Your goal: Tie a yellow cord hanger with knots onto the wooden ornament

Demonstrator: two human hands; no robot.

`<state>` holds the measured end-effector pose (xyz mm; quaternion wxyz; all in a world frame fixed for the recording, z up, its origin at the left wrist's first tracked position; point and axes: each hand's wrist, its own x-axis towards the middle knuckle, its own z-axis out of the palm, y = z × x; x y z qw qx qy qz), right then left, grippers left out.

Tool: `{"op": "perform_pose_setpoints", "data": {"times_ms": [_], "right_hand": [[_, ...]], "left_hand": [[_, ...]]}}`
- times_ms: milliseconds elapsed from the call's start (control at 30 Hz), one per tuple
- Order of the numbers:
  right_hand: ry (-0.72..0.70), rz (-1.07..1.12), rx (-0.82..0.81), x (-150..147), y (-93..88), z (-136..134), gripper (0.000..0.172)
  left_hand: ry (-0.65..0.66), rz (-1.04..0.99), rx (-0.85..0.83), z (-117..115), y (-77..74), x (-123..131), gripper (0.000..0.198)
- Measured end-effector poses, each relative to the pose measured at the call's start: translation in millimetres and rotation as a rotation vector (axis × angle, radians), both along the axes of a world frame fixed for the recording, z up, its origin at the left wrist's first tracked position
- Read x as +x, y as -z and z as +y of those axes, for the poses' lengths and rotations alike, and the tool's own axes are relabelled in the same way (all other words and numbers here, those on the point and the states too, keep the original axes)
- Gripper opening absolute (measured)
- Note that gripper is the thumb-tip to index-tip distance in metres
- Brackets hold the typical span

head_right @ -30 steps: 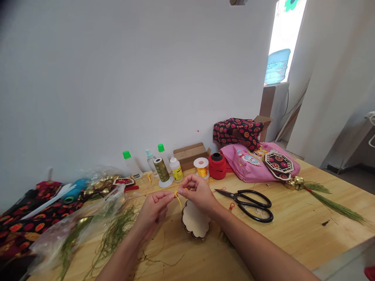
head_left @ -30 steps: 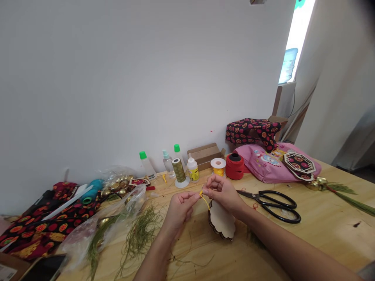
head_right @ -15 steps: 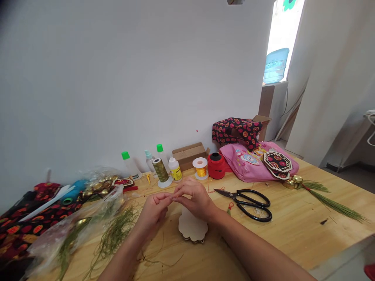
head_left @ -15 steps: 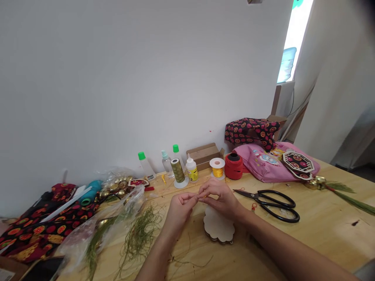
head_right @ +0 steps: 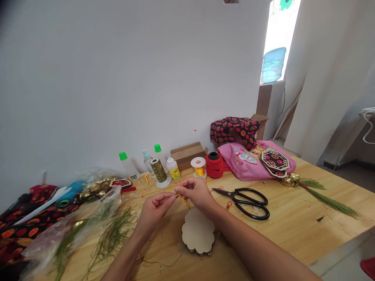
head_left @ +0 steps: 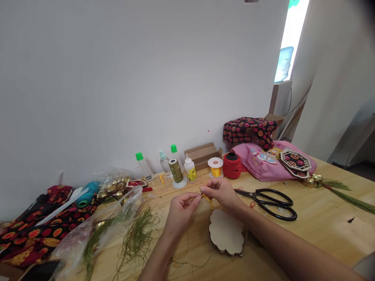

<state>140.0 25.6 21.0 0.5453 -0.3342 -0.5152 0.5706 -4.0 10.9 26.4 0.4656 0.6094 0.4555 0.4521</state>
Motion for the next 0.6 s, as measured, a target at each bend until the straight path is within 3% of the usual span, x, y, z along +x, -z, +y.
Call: {"op": "perform_pose_setpoints", "data": {"times_ms": [133, 233, 600], "right_hand": [[-0.073, 0.065, -0.113, 1.4, -1.5, -1.4, 0.023], [-0.145, 0.077, -0.162, 1.5, -1.8, -2.9, 0.024], [-0.305, -0.028, -0.185, 2.0, 2.0, -4.8, 0.020]], "left_hand": [[-0.150, -0.058, -0.027, 1.7, -2.1, -2.0, 0.019], [-0.190, -0.075, -0.028, 2.7, -3.4, -2.9, 0.020], [-0.073, -0.091, 0.085, 4.4, -2.2, -1.7, 0.009]]}}
